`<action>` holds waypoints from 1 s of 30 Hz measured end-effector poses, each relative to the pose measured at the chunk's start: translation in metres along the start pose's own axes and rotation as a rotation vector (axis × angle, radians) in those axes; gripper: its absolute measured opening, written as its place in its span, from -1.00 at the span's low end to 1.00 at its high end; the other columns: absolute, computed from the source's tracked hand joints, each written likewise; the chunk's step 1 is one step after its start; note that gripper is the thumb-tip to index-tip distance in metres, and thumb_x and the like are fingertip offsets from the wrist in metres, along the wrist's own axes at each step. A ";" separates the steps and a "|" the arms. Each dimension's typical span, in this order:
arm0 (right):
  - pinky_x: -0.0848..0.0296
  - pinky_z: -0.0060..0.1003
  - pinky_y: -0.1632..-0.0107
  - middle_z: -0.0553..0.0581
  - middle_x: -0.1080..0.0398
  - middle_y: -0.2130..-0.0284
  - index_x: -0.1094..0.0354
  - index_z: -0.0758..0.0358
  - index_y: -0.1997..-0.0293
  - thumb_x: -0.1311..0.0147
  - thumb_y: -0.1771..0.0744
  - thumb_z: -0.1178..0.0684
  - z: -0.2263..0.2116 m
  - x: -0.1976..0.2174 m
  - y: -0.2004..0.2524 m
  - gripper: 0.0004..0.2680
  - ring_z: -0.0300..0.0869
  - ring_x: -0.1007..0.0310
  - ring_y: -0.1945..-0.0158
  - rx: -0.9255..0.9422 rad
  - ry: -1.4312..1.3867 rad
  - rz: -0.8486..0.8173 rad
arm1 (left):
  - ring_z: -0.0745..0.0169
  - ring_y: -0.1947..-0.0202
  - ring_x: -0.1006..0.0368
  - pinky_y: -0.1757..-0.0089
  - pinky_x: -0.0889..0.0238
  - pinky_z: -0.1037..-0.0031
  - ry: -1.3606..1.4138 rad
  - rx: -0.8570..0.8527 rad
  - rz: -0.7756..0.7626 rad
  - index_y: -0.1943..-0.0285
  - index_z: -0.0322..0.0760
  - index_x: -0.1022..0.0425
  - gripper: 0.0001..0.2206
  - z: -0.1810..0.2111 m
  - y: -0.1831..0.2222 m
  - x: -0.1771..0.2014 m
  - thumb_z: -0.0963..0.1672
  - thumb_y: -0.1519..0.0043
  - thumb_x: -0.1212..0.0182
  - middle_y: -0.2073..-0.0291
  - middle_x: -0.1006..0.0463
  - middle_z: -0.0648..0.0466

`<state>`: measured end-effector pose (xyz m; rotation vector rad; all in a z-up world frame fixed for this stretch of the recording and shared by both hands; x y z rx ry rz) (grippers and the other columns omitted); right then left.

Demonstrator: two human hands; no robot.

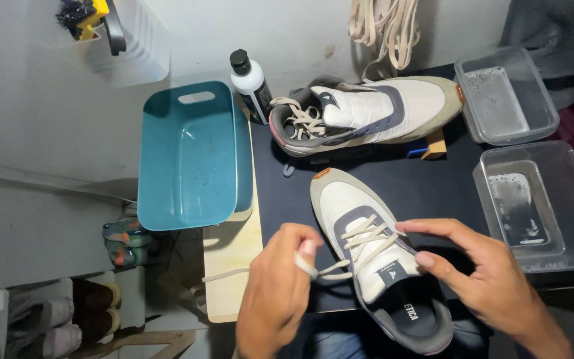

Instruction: Finishing the lacing process on a white sneaker by threading laces through the eyelets and adjusting them.

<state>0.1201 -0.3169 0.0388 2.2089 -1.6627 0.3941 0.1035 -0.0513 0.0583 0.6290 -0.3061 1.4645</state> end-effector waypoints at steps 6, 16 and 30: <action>-0.45 -0.45 -0.09 -0.04 -0.69 0.14 -0.61 0.11 0.05 -0.15 -0.30 0.01 -0.022 -0.013 -0.019 -0.80 -0.32 -0.67 0.03 0.116 0.040 0.044 | -0.03 0.30 -0.40 0.30 -0.25 0.22 -0.257 -0.533 -0.064 -0.28 -0.29 -0.33 -0.67 0.032 -0.016 -0.034 -0.28 -0.33 0.05 0.32 -0.52 -0.07; -0.54 -0.47 -0.04 -0.05 -0.71 0.31 -0.57 0.17 0.19 -0.26 -0.27 0.11 -0.043 -0.016 -0.052 -0.90 -0.35 -0.70 0.15 0.040 -0.113 -0.028 | -0.17 -0.47 -0.18 -0.21 -0.22 0.23 0.119 -0.504 -0.004 -0.53 -0.33 -0.07 -0.53 0.061 -0.026 -0.035 -0.04 -0.48 0.34 -0.50 -0.12 -0.32; -0.52 -0.56 0.09 -0.12 -0.69 0.43 -0.58 0.09 0.35 -0.45 -0.17 0.09 -0.043 0.005 -0.052 -0.87 -0.41 -0.70 0.28 -0.062 0.079 0.112 | 0.05 -0.28 -0.49 -0.21 -0.41 0.37 0.483 -0.330 0.025 -0.39 -0.41 -0.32 -0.57 0.037 -0.036 -0.015 -0.27 -0.32 0.19 -0.33 -0.44 -0.13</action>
Point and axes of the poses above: each hand's wrist, its own y-axis away from the middle knuckle, its own x-axis out of the back of the hand, z = x × y, the point moved 4 cm from there along -y, towards the middle knuckle
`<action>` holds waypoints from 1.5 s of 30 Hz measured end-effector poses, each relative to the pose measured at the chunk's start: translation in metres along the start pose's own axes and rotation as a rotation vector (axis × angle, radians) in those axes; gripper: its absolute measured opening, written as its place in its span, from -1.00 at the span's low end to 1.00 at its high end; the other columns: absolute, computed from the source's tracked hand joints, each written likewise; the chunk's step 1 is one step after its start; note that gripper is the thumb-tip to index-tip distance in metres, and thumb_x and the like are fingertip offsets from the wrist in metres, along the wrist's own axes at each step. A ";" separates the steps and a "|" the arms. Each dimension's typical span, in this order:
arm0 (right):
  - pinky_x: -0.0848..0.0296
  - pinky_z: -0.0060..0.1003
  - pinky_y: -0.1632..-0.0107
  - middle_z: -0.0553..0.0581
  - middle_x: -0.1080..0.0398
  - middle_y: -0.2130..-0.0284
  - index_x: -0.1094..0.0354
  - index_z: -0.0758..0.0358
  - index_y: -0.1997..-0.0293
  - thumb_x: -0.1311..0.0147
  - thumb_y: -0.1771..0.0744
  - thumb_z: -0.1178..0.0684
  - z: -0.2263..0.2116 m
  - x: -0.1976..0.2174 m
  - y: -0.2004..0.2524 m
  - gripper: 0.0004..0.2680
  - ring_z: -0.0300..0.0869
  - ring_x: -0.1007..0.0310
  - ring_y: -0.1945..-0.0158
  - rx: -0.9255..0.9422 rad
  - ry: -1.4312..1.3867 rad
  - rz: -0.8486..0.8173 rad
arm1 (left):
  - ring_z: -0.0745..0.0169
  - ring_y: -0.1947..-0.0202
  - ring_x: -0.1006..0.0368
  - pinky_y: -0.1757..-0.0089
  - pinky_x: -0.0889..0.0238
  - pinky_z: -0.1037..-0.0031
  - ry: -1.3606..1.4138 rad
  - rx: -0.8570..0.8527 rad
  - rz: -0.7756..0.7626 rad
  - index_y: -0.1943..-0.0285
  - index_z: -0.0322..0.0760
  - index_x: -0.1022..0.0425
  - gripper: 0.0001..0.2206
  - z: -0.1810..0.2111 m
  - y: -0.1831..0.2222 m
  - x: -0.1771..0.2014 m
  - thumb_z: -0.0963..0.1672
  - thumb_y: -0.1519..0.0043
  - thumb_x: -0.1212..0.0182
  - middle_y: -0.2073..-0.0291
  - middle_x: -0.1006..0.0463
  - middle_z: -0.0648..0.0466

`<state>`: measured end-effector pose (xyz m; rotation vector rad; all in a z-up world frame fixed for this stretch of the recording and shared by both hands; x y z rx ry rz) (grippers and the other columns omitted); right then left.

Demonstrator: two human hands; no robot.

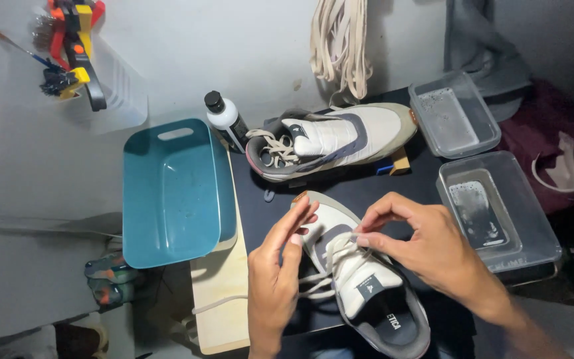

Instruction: Finishing the lacing process on a white sneaker by threading laces through the eyelets and adjusting them.

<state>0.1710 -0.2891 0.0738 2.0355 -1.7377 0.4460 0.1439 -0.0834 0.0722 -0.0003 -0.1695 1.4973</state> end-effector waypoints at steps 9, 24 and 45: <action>-0.26 -0.45 0.50 -0.30 -0.68 0.47 -0.52 -0.08 0.34 -0.46 -0.17 -0.13 0.007 -0.001 0.011 -0.82 -0.54 -0.71 0.33 -0.094 0.175 -0.068 | 0.29 0.28 -0.67 0.23 -0.41 0.49 -0.325 0.087 -0.029 0.16 -0.05 -0.68 -0.89 -0.009 0.009 -0.033 -0.09 -0.22 -0.26 0.28 -0.76 0.21; -0.16 -0.38 0.36 -0.12 -0.47 0.66 -0.74 -0.09 0.23 -0.14 -0.32 -0.12 0.045 0.003 0.024 -0.82 -0.32 -0.17 0.54 -0.434 0.334 -0.298 | 0.12 0.29 -0.44 0.24 -0.32 0.34 -0.379 0.038 0.033 0.21 -0.09 -0.63 -0.97 -0.013 0.035 -0.050 -0.11 -0.24 -0.32 0.31 -0.62 0.18; -0.32 -0.52 0.20 -0.11 -0.75 0.39 -0.79 0.11 0.19 -0.20 -0.31 0.00 0.046 0.006 0.023 -0.81 -0.38 -0.47 0.34 -0.610 0.114 -0.255 | 0.08 0.34 -0.35 0.53 -0.21 0.19 -0.664 0.055 0.050 0.40 -0.11 -0.67 -0.91 -0.032 0.027 -0.066 -0.08 -0.12 -0.40 0.51 -0.43 0.18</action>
Point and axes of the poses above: each hand's wrist, its own y-axis away from the middle knuckle, its own x-axis out of the back of the hand, z = x × y, the point moved 4 cm from there along -y, towards the middle knuckle
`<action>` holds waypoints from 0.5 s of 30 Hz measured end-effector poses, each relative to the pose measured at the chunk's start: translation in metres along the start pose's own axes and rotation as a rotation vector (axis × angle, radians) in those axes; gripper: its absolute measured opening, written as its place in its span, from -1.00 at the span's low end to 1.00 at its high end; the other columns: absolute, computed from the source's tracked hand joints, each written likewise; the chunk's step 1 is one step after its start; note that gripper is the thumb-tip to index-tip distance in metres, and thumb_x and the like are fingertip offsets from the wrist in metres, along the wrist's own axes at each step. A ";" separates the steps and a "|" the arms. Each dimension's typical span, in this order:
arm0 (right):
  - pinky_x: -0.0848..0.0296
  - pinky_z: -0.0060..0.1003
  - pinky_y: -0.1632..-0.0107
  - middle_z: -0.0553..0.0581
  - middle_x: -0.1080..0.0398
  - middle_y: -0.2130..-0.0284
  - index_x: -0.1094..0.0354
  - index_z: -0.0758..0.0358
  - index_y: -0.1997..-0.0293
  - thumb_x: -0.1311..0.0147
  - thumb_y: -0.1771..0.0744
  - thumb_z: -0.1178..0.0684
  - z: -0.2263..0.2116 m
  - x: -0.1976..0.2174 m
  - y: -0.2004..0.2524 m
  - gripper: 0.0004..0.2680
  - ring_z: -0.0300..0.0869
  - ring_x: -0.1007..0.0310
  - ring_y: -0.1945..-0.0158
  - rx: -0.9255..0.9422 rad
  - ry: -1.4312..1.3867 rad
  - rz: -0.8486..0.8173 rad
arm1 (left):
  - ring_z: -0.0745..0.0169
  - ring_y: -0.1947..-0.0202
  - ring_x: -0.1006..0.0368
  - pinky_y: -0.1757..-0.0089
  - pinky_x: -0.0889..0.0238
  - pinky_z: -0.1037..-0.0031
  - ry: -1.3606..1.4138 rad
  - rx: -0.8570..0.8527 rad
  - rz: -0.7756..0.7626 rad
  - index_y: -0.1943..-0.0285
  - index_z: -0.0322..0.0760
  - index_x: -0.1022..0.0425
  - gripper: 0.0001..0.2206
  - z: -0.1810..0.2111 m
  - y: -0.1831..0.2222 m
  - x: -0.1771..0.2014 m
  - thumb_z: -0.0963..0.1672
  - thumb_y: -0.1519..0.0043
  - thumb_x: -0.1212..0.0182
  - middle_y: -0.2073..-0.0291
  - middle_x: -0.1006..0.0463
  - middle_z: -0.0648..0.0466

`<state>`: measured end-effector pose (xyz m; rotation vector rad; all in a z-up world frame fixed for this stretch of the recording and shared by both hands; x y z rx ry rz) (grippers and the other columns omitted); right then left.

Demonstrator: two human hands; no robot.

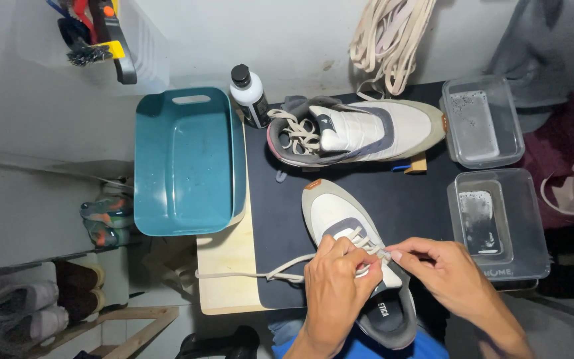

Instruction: Finishing the lacing process on a white sneaker by threading laces through the eyelets and adjusting them.

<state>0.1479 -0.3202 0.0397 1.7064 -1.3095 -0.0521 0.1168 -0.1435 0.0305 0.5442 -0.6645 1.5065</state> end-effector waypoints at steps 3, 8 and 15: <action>-0.37 -0.53 0.15 -0.14 -0.78 0.32 -0.78 0.11 0.18 -0.16 -0.32 -0.03 -0.006 0.000 0.006 -0.79 -0.42 -0.54 0.25 -0.026 0.013 -0.006 | 0.07 0.36 -0.34 0.54 -0.21 0.19 -0.021 -0.033 0.002 0.44 -0.14 -0.64 -0.88 0.001 -0.001 -0.001 -0.09 -0.11 -0.37 0.52 -0.45 0.16; -0.43 -0.54 0.11 -0.15 -0.81 0.26 -0.79 0.09 0.15 -0.20 -0.29 -0.03 -0.003 0.000 0.008 -0.80 -0.44 -0.59 0.24 -0.043 -0.007 0.037 | 0.03 0.40 -0.32 0.52 -0.20 0.18 0.000 -0.087 0.010 0.45 -0.22 -0.52 -0.86 0.006 -0.003 0.002 -0.12 -0.14 -0.31 0.52 -0.45 0.12; -0.40 -0.53 0.14 -0.15 -0.80 0.27 -0.79 0.08 0.14 -0.20 -0.30 0.00 0.002 0.001 0.007 -0.80 -0.43 -0.53 0.27 -0.057 -0.026 0.050 | 0.06 0.43 -0.24 0.49 -0.16 0.23 0.000 -0.199 0.038 0.43 -0.28 -0.46 -0.84 0.014 -0.004 0.006 -0.17 -0.20 -0.30 0.51 -0.37 0.07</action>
Point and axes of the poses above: each hand's wrist, its own y-axis away from the middle knuckle, its own x-axis out of the back of the hand, z = x × y, the point moved 4 cm from there along -y, towards the middle knuckle
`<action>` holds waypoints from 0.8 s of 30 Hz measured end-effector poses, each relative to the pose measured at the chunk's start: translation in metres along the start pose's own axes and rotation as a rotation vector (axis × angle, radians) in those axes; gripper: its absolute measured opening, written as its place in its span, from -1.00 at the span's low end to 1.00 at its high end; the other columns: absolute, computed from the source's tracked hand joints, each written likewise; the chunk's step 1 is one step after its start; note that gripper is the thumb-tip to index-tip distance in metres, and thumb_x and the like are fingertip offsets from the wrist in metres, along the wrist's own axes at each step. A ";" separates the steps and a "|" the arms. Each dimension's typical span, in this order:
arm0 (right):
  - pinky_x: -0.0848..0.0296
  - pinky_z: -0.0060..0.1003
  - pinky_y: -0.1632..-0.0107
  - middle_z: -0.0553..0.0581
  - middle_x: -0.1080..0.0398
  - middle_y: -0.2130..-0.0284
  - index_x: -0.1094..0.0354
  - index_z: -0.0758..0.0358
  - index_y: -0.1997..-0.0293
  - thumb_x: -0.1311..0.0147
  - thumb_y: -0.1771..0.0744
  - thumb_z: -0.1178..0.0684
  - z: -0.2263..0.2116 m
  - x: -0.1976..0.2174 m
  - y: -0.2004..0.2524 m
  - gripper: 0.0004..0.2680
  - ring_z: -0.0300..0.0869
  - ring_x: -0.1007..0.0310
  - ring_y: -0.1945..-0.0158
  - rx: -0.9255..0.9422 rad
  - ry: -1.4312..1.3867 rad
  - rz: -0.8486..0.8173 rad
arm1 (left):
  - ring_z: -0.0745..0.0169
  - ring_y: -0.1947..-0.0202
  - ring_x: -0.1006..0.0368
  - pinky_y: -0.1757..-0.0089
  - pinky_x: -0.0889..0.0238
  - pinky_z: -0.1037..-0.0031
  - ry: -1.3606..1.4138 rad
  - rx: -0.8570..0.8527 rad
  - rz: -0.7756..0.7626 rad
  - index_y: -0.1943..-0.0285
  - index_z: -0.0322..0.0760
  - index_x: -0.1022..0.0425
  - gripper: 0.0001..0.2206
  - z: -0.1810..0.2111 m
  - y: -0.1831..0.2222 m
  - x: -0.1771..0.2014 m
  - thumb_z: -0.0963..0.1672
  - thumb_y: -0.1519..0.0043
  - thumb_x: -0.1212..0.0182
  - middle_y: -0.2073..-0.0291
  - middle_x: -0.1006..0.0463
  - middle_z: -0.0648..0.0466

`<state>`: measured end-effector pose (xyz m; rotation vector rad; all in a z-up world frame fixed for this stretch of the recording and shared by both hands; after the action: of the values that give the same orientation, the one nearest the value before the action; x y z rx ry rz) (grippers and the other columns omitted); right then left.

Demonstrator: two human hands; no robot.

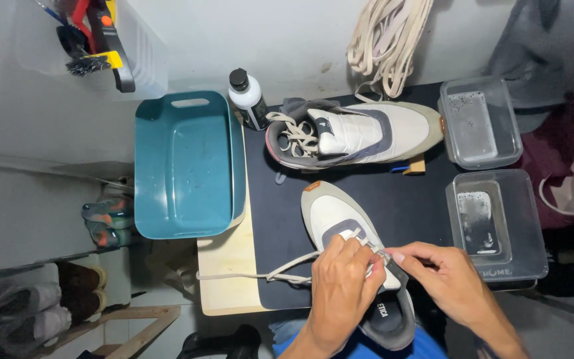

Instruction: Finishing the lacing process on a white sneaker by threading laces through the eyelets and adjusting them.

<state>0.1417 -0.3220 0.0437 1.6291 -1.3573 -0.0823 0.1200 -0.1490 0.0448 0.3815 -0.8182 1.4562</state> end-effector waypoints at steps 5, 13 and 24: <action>-0.38 -0.52 0.02 -0.04 -0.81 0.24 -0.79 0.16 0.10 -0.16 -0.30 -0.02 0.007 -0.002 -0.003 -0.75 -0.36 -0.62 0.18 0.006 -0.113 -0.037 | 0.03 0.43 -0.24 0.46 -0.14 0.20 0.082 -0.018 -0.037 0.42 -0.32 -0.43 -0.83 -0.001 -0.001 0.001 -0.17 -0.24 -0.20 0.49 -0.40 0.04; -0.38 -0.43 0.14 0.17 -0.67 0.42 -0.76 0.42 0.11 -0.22 -0.29 0.11 0.025 -0.006 -0.019 -0.78 -0.23 -0.50 0.33 0.071 -0.333 -0.097 | 0.02 0.38 -0.26 0.37 -0.16 0.22 0.111 -0.030 -0.066 0.34 -0.30 -0.48 -0.86 -0.003 -0.001 0.003 -0.16 -0.28 -0.26 0.45 -0.40 0.05; -0.71 -0.10 0.13 0.35 -0.60 0.20 -0.42 0.44 0.12 -0.05 -0.36 0.13 0.047 -0.012 -0.041 -0.86 -0.02 -0.64 0.16 0.185 -0.496 -0.120 | -0.10 0.03 -0.28 0.02 -0.12 0.16 0.115 0.063 -0.074 -0.01 -0.25 -0.37 -0.54 -0.002 0.010 0.035 0.05 -0.12 -0.42 0.05 -0.37 -0.06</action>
<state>0.1388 -0.3451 -0.0148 1.9268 -1.6733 -0.4704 0.1081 -0.1219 0.0652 0.3681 -0.6606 1.4236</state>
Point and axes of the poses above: each hand's wrist, its own y-axis away from the middle knuckle, its own x-axis out of the back of the hand, z = x × y, the point moved 4 cm from there along -y, towards the middle knuckle
